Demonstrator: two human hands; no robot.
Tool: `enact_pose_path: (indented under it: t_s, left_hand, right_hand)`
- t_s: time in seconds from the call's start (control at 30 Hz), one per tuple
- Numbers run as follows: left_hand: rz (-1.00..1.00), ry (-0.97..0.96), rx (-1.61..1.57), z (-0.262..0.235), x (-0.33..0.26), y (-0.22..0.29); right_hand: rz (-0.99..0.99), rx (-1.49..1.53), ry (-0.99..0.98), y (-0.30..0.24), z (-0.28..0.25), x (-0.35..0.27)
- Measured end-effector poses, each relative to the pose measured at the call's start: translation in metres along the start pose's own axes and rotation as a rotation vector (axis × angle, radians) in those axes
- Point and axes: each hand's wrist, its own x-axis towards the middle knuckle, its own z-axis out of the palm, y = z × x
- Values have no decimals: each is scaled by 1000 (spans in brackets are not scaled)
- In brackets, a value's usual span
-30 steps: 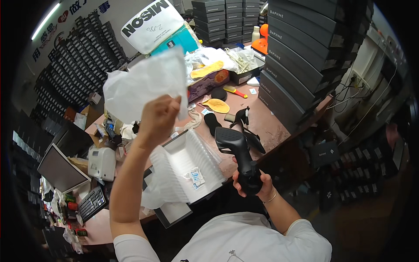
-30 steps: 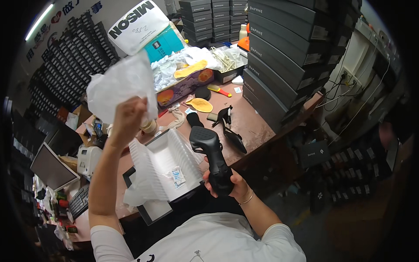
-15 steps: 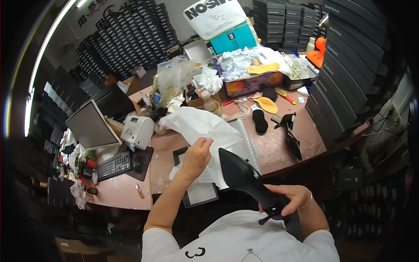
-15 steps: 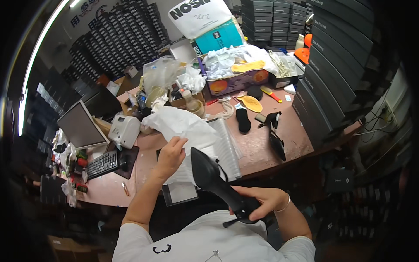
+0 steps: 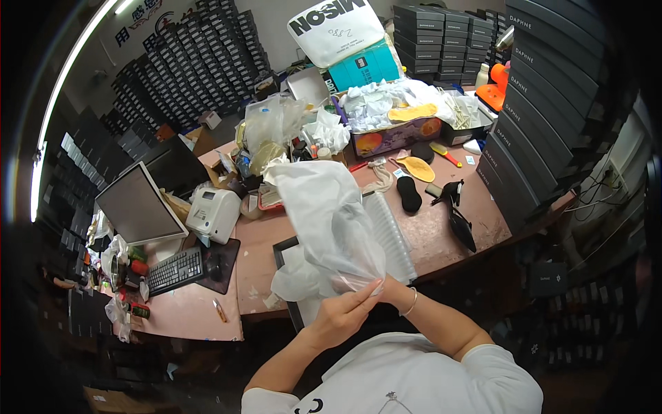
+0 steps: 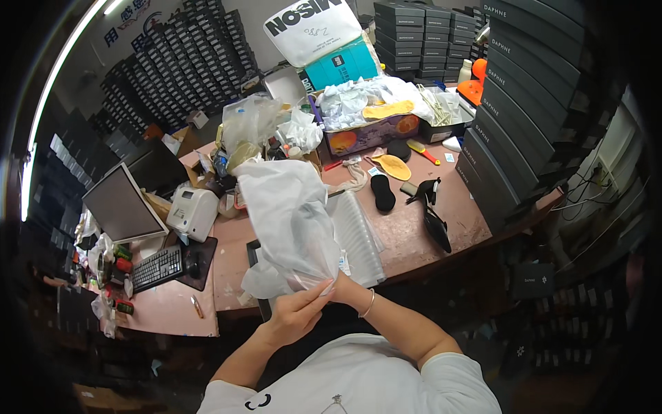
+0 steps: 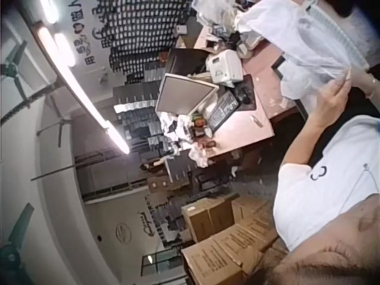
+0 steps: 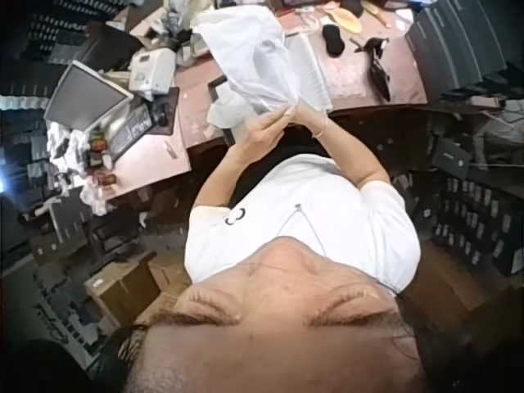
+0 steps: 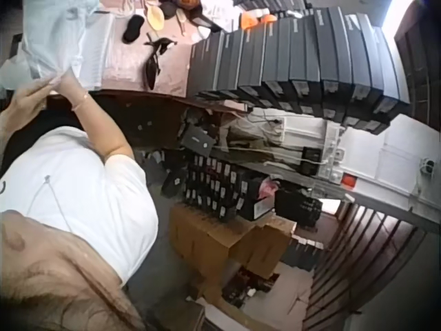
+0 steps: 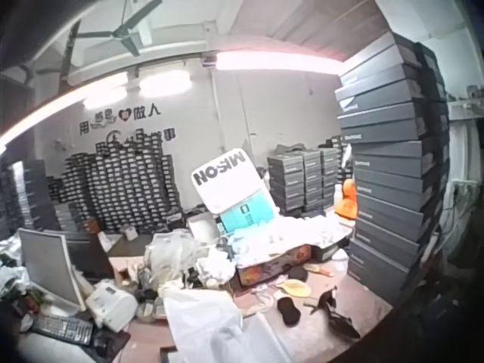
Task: Inspecting and packaging pairs of high-heeled shoes into boxes with protective tissue paper.
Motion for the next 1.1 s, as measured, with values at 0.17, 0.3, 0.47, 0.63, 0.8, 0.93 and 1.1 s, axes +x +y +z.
enact_pose_path:
  t_s: [0.17,0.3,0.47,0.63,0.8,0.93,1.1]
  left_hand:
    - [-1,120,18,-6,-16,-1]
    - [134,250,-123,11,-3,9]
    - [181,126,-186,22,-19,31]
    - [269,-184,-287,49,-22,33]
    - [-389,311,-560,22,-37,24]
    - [-947,669,-1548,30,-13,-15]
    - [-850,1038,-1218,-16,31,-47]
  right_hand:
    - [596,1031,-70,-58,-23,30]
    - [196,289,-151,-2,-11,11]
    - [229,-180,-100,-70,2,36]
    - [109,-402,-35,-62,1,34]
    - [383,314,-29,-71,-17,33]
    - [158,-162,-17,-42,6,11]
    - [223,-43,-68,-55,-72,-6]
